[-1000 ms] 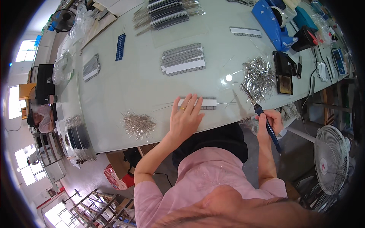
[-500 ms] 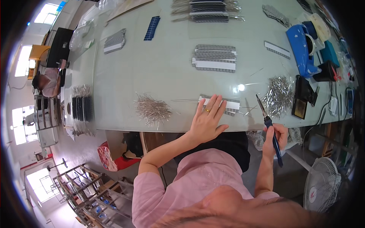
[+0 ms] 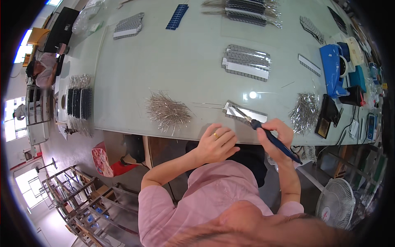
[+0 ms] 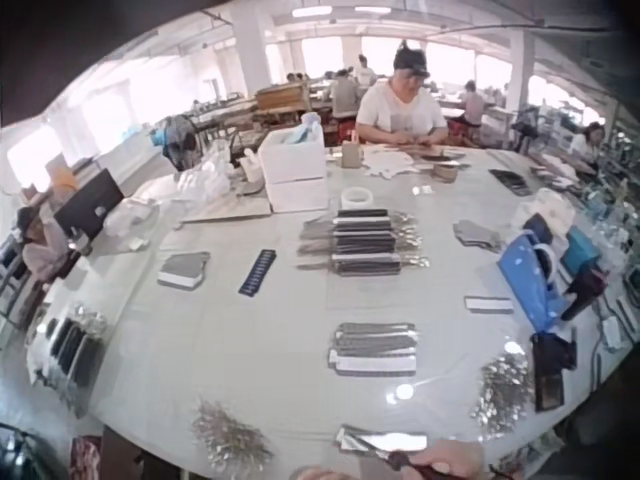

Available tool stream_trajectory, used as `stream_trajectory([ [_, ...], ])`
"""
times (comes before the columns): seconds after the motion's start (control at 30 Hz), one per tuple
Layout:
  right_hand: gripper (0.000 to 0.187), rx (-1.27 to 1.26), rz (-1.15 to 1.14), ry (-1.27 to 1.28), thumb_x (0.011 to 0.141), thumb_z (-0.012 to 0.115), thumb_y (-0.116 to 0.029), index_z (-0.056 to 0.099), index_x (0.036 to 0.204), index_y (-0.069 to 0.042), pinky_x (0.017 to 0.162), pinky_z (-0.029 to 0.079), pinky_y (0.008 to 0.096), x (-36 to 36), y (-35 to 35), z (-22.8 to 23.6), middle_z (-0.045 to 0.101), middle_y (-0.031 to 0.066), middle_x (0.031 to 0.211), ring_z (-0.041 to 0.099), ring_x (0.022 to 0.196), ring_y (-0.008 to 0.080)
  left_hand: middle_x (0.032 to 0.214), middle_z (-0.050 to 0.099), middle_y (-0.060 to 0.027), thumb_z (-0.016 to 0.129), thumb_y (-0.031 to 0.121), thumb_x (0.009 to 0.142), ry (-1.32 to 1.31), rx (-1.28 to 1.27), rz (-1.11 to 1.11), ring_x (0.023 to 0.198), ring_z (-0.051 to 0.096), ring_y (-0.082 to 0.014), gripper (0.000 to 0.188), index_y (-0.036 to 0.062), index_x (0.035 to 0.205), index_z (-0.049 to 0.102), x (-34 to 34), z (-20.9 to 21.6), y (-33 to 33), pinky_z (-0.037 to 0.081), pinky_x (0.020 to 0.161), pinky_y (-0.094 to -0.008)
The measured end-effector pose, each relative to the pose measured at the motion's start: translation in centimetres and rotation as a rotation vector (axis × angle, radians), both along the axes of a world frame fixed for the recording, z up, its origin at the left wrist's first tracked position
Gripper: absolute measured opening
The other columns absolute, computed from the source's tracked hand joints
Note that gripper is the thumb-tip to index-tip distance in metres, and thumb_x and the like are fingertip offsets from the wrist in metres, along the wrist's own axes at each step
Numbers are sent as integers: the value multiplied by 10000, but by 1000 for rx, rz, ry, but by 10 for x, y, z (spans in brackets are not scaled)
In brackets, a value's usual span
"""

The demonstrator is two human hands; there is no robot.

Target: The recorder uses a soldering iron to attach small metal pins or wires to white component strips at a workbench.

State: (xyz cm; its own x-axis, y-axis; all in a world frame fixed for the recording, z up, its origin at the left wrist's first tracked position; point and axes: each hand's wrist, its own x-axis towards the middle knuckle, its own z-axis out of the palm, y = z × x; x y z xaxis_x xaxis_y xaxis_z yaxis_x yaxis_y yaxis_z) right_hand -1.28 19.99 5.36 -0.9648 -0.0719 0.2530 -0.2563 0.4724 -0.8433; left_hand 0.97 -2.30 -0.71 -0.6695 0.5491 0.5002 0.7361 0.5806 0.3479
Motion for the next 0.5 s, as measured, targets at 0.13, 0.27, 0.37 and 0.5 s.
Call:
stream_trajectory([
  [0.13, 120, 24, 107, -7, 780, 737, 10, 631, 835, 12, 569, 474, 252, -11, -20, -1, 643, 80, 703, 622, 607, 141, 984, 624, -23, 781, 274, 672, -26, 93, 60, 922, 593, -209, 345, 107, 955, 674, 2, 0, -22, 436, 870, -427],
  [0.27, 128, 51, 120, 0, 775, 740, 13, 629, 838, 9, 576, 483, 257, -13, -27, -2, 653, 89, 713, 642, 617, 158, 1105, 606, -46, 755, 309, 710, -91, 8, 278, 1039, 555, -234, 488, 99, 1142, 669, -2, 4, -32, 369, 949, -449],
  [0.37, 133, 71, 118, -1, 773, 740, 15, 625, 838, 7, 582, 488, 260, -13, -30, -3, 657, 89, 719, 647, 619, 163, 1260, 538, -70, 732, 322, 747, -199, -66, 350, 1169, 481, -251, 632, 82, 1315, 595, -6, 5, -35, 272, 1022, -485],
  [0.5, 177, 90, 117, 17, 736, 778, 2, 621, 813, -22, 546, 510, 275, -13, -33, -4, 649, 77, 726, 644, 582, 183, 1350, 476, -78, 703, 348, 797, -261, -180, 437, 1274, 387, -252, 643, 85, 1363, 547, -14, 5, -31, 194, 1055, -521],
])
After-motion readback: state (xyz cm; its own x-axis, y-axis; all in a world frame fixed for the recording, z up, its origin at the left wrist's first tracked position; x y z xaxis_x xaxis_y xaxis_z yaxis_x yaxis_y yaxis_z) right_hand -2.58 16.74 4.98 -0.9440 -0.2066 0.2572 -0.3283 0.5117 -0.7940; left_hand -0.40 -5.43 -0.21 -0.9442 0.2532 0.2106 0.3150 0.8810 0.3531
